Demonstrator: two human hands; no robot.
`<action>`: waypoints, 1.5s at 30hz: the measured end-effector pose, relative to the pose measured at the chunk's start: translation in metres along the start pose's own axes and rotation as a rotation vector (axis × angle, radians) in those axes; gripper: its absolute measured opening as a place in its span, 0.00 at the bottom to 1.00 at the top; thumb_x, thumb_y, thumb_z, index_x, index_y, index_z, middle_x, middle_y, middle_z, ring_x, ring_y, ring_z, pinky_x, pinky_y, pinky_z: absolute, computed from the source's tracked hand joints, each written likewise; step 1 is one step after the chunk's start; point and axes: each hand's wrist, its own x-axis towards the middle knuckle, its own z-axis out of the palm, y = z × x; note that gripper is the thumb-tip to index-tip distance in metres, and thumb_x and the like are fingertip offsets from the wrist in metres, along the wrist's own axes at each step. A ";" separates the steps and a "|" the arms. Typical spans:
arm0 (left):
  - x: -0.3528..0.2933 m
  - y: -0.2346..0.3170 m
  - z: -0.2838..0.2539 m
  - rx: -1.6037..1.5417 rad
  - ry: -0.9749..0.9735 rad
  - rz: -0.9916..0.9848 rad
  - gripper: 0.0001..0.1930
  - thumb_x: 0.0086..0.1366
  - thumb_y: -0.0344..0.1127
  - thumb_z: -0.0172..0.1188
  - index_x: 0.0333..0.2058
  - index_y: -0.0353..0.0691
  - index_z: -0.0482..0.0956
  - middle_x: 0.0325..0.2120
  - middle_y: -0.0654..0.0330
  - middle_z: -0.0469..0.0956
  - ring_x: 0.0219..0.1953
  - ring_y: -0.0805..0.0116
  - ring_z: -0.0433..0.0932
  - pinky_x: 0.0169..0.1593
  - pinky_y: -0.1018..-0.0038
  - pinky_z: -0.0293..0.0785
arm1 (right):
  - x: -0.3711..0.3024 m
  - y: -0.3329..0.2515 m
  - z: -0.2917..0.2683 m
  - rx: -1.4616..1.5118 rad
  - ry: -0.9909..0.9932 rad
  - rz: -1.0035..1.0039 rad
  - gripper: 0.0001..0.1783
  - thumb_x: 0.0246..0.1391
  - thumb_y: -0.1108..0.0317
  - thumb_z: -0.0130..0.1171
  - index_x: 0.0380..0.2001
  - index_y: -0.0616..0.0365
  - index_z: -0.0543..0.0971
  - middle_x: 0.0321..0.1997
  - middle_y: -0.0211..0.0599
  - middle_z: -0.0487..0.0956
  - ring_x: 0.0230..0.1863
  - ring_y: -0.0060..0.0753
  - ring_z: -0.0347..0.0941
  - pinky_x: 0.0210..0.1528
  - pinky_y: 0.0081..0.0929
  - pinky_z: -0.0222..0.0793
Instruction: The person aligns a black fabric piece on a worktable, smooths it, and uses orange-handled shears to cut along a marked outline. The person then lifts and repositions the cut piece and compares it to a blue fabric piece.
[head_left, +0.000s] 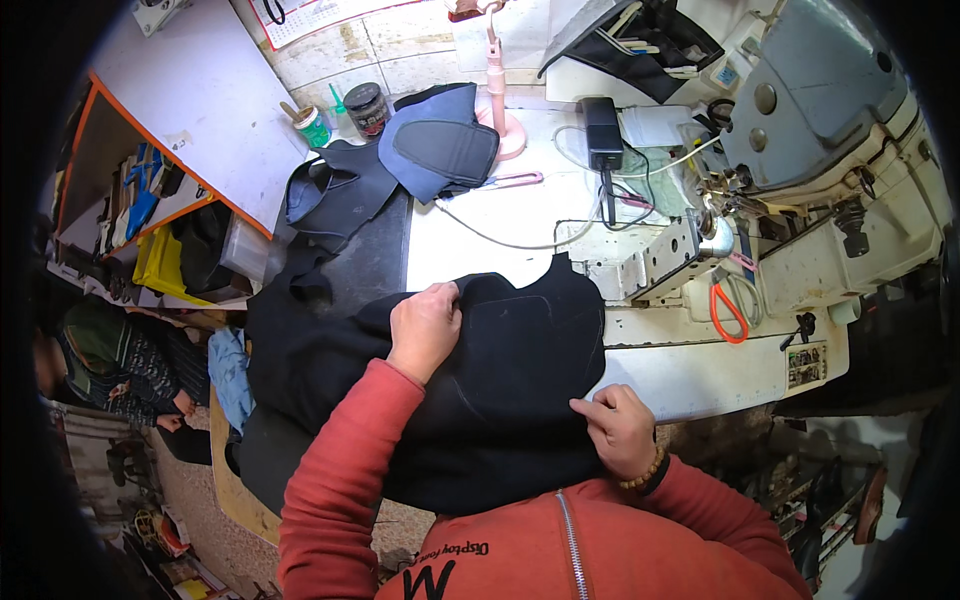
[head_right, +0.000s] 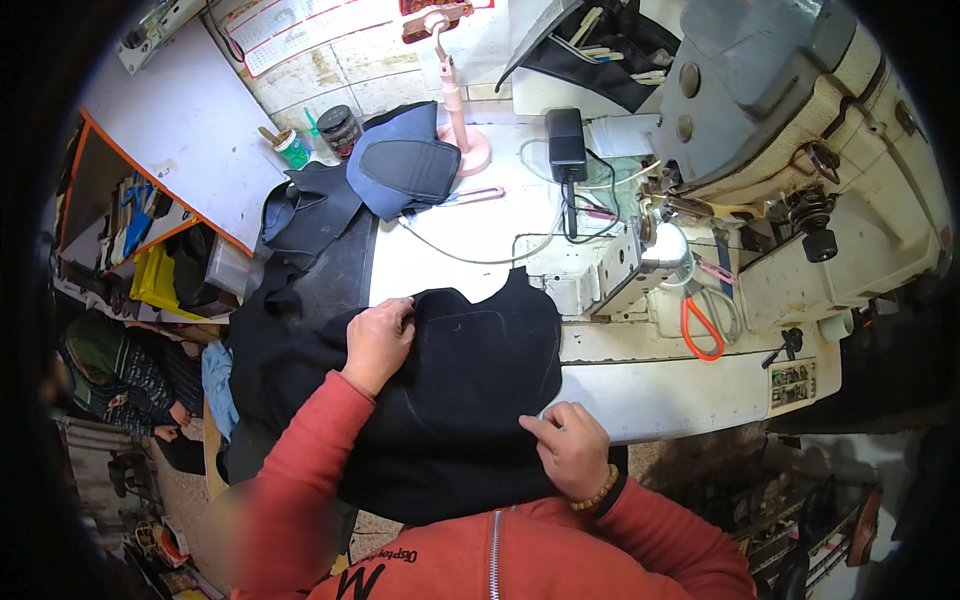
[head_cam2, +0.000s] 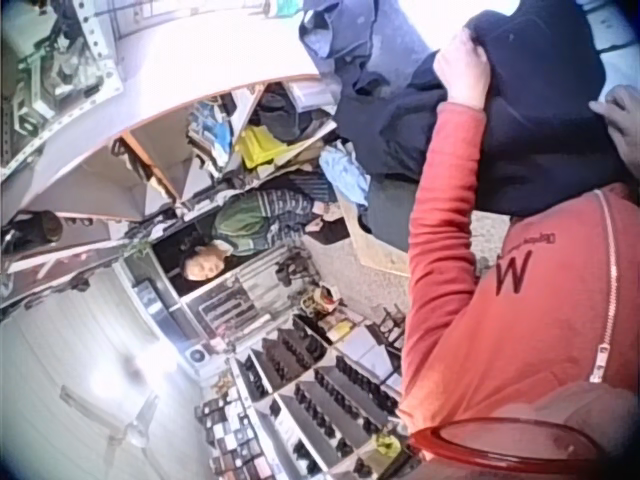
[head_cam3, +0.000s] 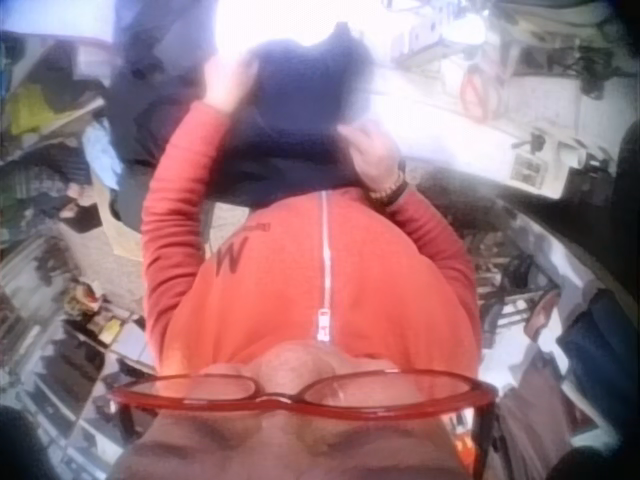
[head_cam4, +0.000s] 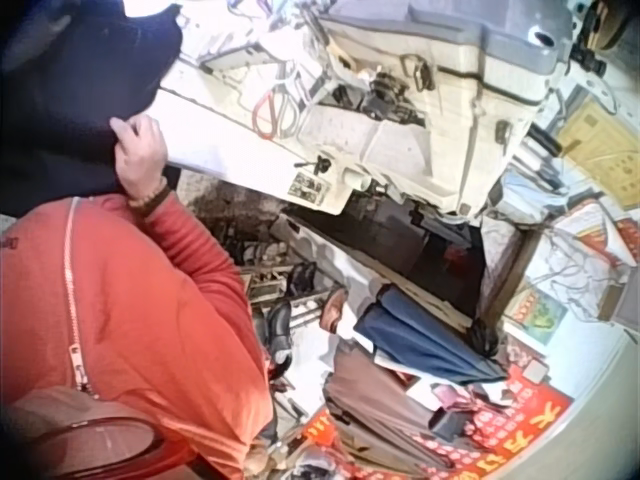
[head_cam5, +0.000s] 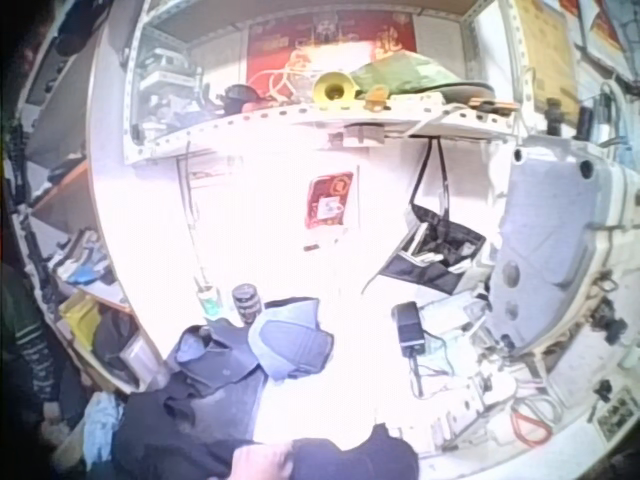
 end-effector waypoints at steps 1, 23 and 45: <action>0.000 0.000 0.002 -0.010 0.026 0.008 0.09 0.56 0.29 0.62 0.37 0.41 0.83 0.35 0.56 0.84 0.33 0.53 0.83 0.38 0.63 0.79 | 0.000 0.001 0.000 0.016 0.001 0.011 0.17 0.41 0.81 0.63 0.36 0.53 0.86 0.29 0.33 0.73 0.30 0.37 0.73 0.31 0.31 0.70; 0.001 -0.003 0.007 -0.052 0.136 0.034 0.06 0.56 0.27 0.62 0.34 0.40 0.81 0.33 0.56 0.82 0.32 0.50 0.82 0.35 0.62 0.78 | 0.015 0.014 0.006 0.360 -0.158 0.179 0.19 0.52 0.77 0.60 0.49 0.61 0.79 0.37 0.42 0.73 0.35 0.42 0.73 0.39 0.31 0.71; 0.025 -0.010 -0.007 0.150 0.001 0.209 0.06 0.50 0.32 0.69 0.28 0.43 0.81 0.29 0.61 0.78 0.35 0.57 0.81 0.35 0.64 0.77 | 0.017 0.012 0.009 0.312 -0.143 0.289 0.08 0.55 0.72 0.61 0.37 0.61 0.84 0.31 0.43 0.76 0.31 0.45 0.76 0.35 0.35 0.72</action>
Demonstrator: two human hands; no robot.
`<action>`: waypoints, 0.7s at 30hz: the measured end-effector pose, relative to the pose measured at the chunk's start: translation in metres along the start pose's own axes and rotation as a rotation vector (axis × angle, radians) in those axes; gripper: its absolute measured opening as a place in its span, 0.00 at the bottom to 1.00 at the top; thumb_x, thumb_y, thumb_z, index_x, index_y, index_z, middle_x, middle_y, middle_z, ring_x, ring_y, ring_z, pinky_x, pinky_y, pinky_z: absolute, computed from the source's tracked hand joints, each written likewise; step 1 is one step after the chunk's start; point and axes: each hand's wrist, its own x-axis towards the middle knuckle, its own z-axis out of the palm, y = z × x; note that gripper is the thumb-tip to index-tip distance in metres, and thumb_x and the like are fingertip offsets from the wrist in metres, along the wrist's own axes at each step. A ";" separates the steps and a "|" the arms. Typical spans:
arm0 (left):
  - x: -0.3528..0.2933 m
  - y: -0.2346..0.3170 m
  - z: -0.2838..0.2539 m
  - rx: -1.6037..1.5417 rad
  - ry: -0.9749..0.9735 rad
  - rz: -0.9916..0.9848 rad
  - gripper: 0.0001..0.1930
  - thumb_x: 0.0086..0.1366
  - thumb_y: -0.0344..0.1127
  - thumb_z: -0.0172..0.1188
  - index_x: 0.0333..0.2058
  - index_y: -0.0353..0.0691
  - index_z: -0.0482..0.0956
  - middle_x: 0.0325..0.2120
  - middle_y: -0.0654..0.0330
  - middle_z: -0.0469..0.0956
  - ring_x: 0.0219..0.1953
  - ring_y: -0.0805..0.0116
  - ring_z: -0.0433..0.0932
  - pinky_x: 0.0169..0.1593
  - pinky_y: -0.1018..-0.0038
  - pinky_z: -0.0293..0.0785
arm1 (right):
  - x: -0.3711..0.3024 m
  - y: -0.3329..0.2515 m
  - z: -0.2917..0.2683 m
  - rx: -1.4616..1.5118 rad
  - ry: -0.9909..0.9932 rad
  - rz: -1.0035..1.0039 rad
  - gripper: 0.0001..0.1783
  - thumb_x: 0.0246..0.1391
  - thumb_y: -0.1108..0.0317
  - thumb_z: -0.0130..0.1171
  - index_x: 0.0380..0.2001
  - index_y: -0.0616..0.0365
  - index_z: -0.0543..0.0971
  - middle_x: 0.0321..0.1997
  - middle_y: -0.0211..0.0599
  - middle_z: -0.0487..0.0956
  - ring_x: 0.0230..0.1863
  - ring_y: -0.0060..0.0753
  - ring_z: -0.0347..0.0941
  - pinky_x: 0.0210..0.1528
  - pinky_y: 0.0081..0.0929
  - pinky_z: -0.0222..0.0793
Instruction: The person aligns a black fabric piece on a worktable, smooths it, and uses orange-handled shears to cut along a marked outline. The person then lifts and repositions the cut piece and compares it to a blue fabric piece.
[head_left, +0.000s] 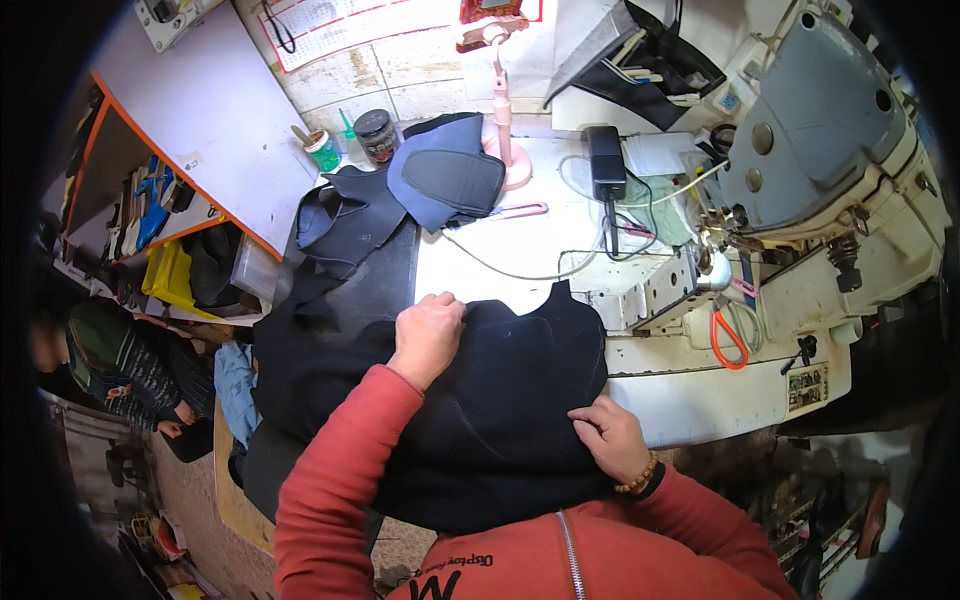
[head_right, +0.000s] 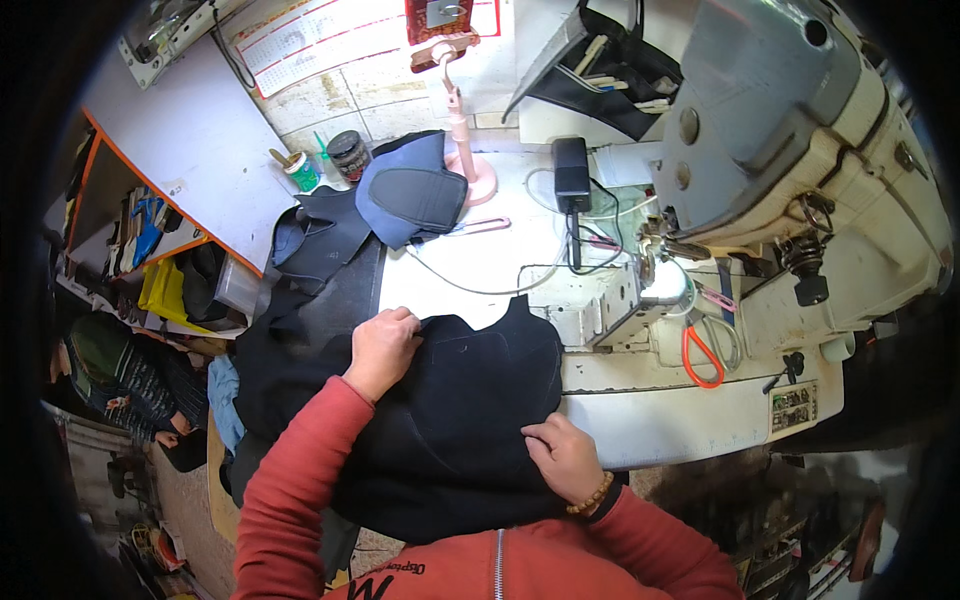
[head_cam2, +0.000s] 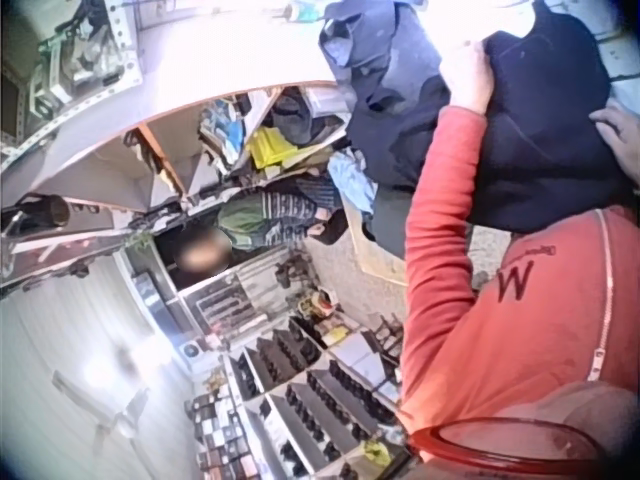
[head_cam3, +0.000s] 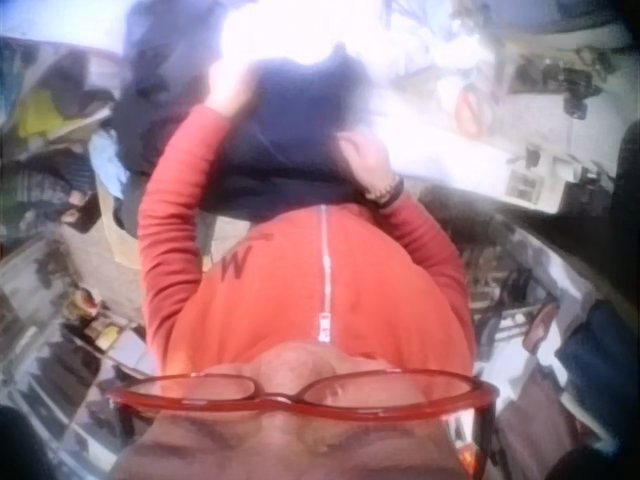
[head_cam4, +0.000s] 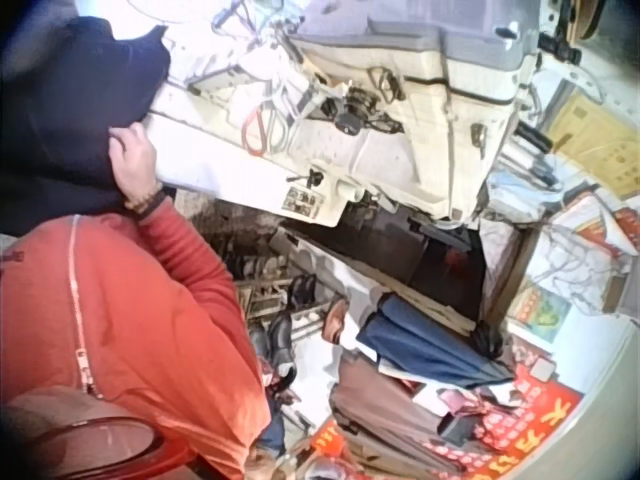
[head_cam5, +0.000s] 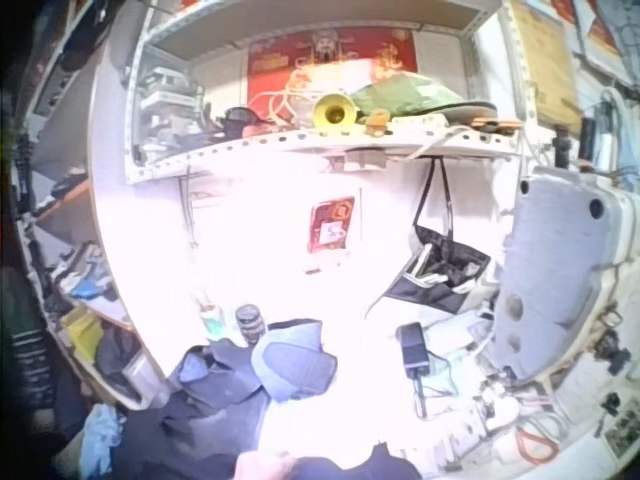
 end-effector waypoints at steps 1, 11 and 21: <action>0.001 -0.001 -0.001 -0.011 -0.013 -0.004 0.06 0.50 0.32 0.69 0.28 0.43 0.81 0.29 0.61 0.78 0.35 0.57 0.81 0.36 0.64 0.77 | 0.000 0.000 0.000 0.004 -0.002 0.010 0.08 0.55 0.72 0.61 0.37 0.61 0.85 0.31 0.43 0.76 0.31 0.45 0.76 0.35 0.34 0.72; 0.007 -0.022 0.002 -0.139 -0.159 -0.101 0.05 0.53 0.31 0.67 0.28 0.41 0.80 0.31 0.58 0.77 0.36 0.52 0.80 0.38 0.60 0.76 | 0.001 0.000 0.002 -0.006 -0.016 -0.003 0.07 0.54 0.71 0.62 0.36 0.59 0.86 0.28 0.42 0.75 0.29 0.44 0.76 0.33 0.34 0.71; 0.019 -0.018 -0.003 -0.074 -0.283 -0.074 0.04 0.53 0.26 0.60 0.30 0.37 0.78 0.33 0.51 0.77 0.37 0.48 0.80 0.40 0.58 0.78 | 0.002 -0.002 0.003 -0.033 -0.023 -0.004 0.07 0.55 0.70 0.62 0.35 0.59 0.86 0.29 0.42 0.76 0.30 0.44 0.76 0.33 0.34 0.72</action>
